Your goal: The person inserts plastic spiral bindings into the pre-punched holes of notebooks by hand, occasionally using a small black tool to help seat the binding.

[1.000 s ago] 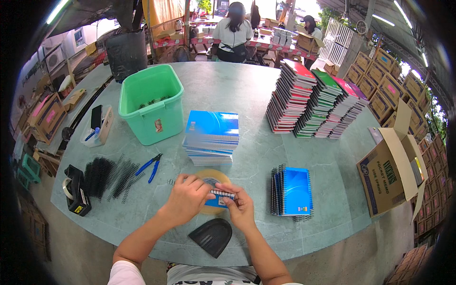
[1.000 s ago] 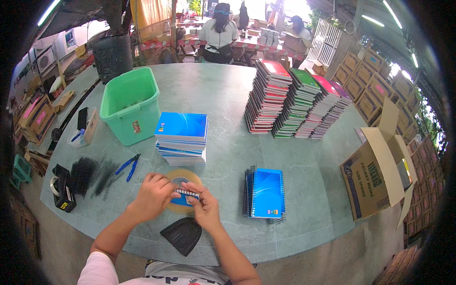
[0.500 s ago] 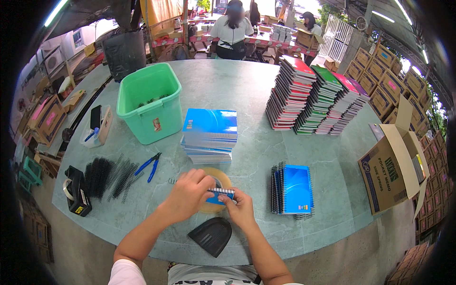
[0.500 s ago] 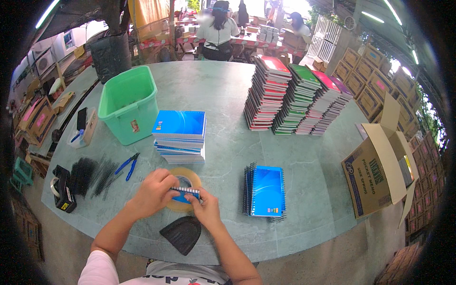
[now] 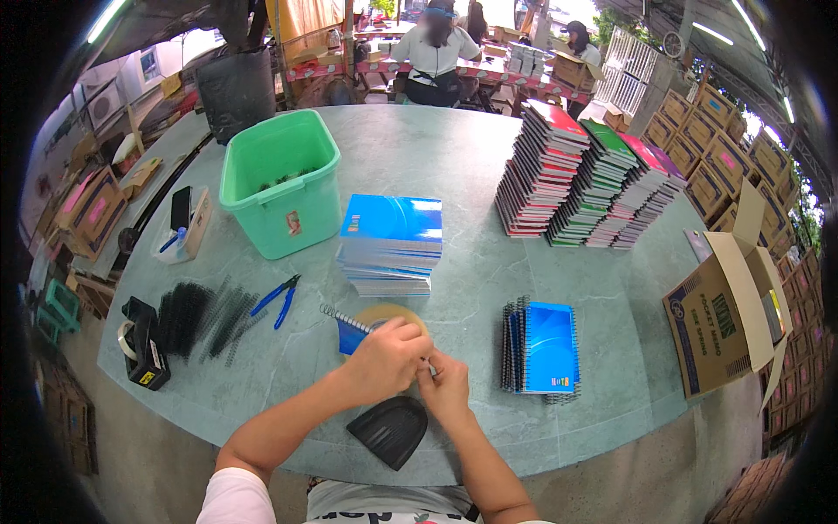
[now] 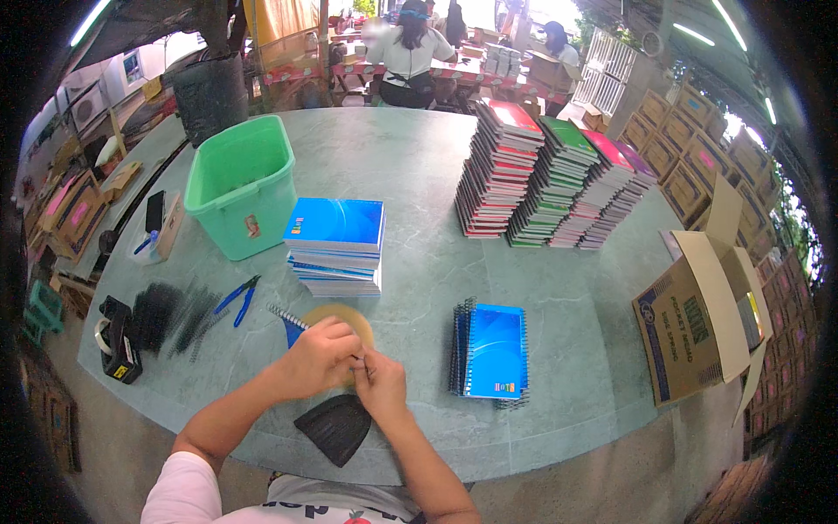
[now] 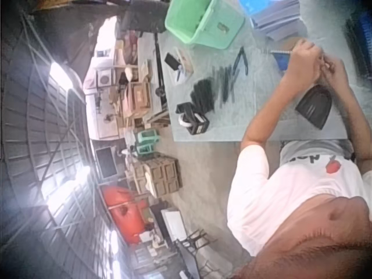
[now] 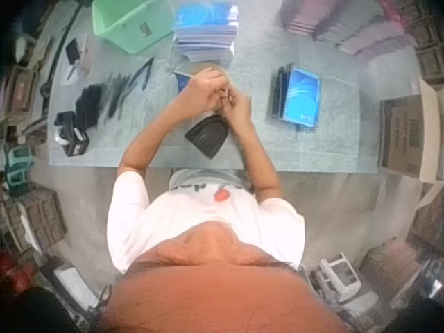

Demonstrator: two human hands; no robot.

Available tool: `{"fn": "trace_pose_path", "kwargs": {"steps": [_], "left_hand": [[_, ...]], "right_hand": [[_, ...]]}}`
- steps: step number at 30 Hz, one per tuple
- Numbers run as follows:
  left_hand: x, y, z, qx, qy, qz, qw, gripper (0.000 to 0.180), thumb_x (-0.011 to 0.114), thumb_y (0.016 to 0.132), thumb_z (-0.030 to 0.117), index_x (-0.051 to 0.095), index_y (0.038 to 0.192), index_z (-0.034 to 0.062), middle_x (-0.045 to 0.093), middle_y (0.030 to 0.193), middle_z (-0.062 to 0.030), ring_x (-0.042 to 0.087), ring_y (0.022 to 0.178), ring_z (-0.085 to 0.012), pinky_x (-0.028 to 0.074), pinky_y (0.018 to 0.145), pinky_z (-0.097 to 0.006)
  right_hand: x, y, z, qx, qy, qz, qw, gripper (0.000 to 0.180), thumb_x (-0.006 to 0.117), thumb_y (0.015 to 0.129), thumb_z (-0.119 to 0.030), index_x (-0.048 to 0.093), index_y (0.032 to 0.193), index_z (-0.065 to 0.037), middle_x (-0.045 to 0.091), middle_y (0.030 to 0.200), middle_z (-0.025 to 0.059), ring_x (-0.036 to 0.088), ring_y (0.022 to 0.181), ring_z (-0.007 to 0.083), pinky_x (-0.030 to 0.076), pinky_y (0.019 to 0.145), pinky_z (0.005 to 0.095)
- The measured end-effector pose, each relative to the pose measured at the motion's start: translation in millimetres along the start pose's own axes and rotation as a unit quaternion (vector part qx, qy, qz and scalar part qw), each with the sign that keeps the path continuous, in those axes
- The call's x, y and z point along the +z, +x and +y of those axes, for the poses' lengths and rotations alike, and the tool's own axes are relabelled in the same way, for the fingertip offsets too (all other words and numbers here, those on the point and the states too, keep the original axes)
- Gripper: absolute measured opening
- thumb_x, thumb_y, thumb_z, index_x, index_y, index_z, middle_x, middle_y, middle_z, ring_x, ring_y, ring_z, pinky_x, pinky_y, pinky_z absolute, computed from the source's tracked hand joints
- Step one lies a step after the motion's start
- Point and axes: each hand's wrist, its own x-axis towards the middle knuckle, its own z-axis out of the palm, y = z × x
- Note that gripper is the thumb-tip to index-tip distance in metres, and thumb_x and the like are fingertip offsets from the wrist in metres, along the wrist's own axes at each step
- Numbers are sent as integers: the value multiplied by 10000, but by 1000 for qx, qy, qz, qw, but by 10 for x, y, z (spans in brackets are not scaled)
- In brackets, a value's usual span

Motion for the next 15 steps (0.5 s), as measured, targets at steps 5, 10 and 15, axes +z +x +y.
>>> {"fn": "trace_pose_path", "kwargs": {"steps": [5, 10, 15], "left_hand": [[21, -73, 28, -17, 81, 71, 994, 169, 655, 709, 114, 603, 855, 46, 590, 837, -108, 572, 815, -307, 456, 650, -381], [-250, -315, -174, -172, 140, 46, 974, 214, 673, 732, 165, 601, 891, 41, 600, 839, -154, 591, 761, -345, 462, 632, -397], [3, -422, 309, -47, -37, 43, 997, 206, 662, 770, 146, 611, 935, 32, 603, 810, -166, 601, 748, -339, 473, 641, -389]], "right_hand": [[76, -3, 12, -45, 35, 41, 998, 172, 587, 811, -100, 625, 972, -56, 621, 797, 172, 614, 677, 316, 483, 609, 352], [-165, 151, -125, 116, 114, 72, 984, 293, 613, 860, -169, 577, 1109, -19, 642, 928, 92, 607, 871, 165, 484, 737, 295], [76, -27, -254, 134, 415, -40, 899, 532, 603, 877, -257, 389, 1300, -16, 512, 1199, 99, 505, 1056, 156, 422, 879, 299]]}}
